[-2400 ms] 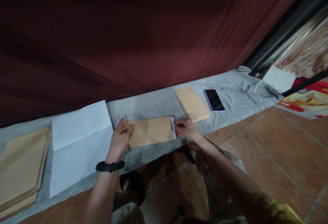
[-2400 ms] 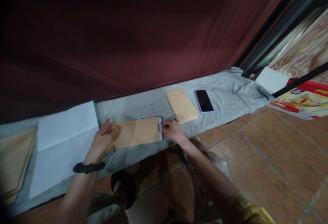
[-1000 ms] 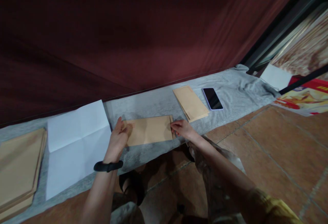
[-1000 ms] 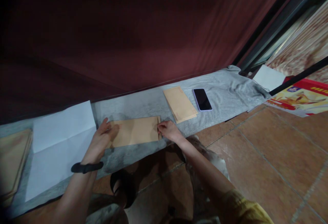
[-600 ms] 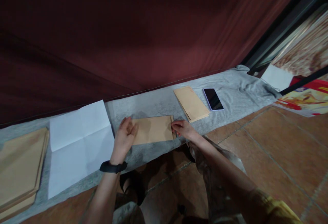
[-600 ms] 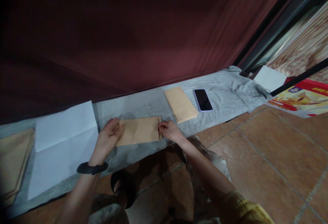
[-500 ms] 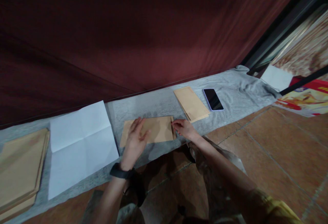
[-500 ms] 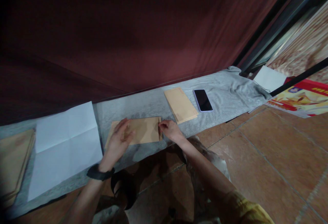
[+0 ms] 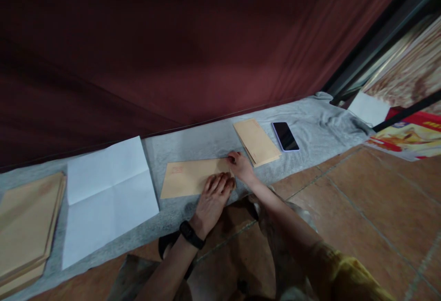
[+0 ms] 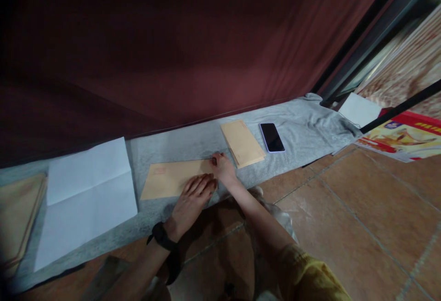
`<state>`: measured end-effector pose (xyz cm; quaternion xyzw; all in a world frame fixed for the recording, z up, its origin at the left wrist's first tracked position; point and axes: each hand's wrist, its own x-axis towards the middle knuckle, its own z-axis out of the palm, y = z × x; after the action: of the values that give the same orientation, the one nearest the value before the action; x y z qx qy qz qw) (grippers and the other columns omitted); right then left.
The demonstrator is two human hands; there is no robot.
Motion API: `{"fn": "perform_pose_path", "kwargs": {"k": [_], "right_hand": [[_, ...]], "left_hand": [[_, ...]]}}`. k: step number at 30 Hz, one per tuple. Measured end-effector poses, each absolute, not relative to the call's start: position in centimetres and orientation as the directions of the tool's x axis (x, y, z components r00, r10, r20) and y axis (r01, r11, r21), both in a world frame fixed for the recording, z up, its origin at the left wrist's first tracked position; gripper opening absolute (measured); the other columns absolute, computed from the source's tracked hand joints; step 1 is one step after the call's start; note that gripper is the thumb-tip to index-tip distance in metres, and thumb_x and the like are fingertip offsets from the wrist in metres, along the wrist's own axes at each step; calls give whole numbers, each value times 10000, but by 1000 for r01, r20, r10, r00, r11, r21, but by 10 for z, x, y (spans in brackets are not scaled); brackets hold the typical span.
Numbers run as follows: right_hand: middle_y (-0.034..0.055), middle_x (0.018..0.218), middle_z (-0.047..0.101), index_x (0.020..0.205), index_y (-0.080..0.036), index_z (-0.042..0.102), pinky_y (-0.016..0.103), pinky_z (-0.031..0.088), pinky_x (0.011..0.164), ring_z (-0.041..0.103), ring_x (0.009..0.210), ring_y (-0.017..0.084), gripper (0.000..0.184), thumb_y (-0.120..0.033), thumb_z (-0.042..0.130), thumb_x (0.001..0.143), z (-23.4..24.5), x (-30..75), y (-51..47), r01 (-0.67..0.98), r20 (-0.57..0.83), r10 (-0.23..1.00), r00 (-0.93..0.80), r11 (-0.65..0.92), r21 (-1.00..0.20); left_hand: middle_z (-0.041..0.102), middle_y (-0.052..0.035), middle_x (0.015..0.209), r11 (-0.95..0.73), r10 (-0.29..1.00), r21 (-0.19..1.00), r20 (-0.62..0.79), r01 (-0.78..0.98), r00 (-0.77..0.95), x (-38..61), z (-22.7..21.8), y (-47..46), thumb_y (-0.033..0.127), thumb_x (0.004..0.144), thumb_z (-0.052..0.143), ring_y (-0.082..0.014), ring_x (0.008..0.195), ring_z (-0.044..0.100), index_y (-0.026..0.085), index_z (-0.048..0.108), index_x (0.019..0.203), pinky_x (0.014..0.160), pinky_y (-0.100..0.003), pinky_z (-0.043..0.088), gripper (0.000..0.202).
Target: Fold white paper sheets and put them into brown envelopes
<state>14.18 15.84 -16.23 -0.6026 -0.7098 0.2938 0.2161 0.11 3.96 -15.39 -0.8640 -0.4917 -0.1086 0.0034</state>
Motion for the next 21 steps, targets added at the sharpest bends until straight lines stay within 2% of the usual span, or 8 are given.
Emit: {"fn": "perform_pose_path", "kwargs": {"k": [4,8,9,10,14,17,21], "right_hand": [[30,804,676,874,-174,684,289,511,784,651,802,174,122,-128,571,864,-160,138,161,589,-151,980,-128,-47,-807],[-62,535,527,830,-188,609,241,487,528,549,486,123,82,-142,548,858,-152,152,159,437,-289,946,-148,-200,-877],[-69,514,513,821,-195,590,231,474,485,531,454,117,62,-165,555,862,-149,157,158,399,-307,937,-164,-222,-890],[-63,518,528,804,-201,573,227,480,473,542,457,117,52,-188,585,852,-147,163,156,296,-335,920,-204,-268,-917],[-41,596,605,806,-213,536,257,578,548,638,543,139,158,-229,692,784,-145,177,147,-32,-406,886,-223,-423,-906],[-29,632,639,836,-203,550,270,606,593,678,577,151,175,-215,711,767,-149,180,139,-98,-442,865,-240,-474,-875],[-10,650,675,851,-189,578,273,610,612,693,590,153,180,-218,727,754,-153,182,132,-102,-466,831,-305,-515,-851]], "left_hand": [[548,-116,1465,-538,836,81,183,839,518,-2,-150,38,80,941,465,-234,1355,506,188,570,1336,1187,-458,351,423],[568,-97,1448,-532,839,110,198,839,506,-3,-142,33,95,931,480,-242,1357,503,205,575,1331,1203,-482,326,426],[565,-94,1452,-530,841,120,205,840,501,-4,-140,33,98,929,479,-244,1364,495,208,576,1329,1209,-490,314,426],[563,-91,1455,-526,843,132,210,840,495,-5,-137,32,94,927,474,-244,1370,489,211,576,1330,1215,-493,302,432],[571,-89,1448,-474,871,187,246,861,426,-13,-132,34,118,935,474,-247,1356,505,220,560,1355,1209,-490,306,441],[579,-100,1436,-402,906,226,236,887,351,-16,-135,36,183,954,493,-254,1323,534,212,503,1413,1162,-469,374,460],[590,-115,1415,-325,936,233,219,917,276,-16,-142,38,233,954,524,-275,1266,569,186,466,1432,1085,-437,440,484]]}}
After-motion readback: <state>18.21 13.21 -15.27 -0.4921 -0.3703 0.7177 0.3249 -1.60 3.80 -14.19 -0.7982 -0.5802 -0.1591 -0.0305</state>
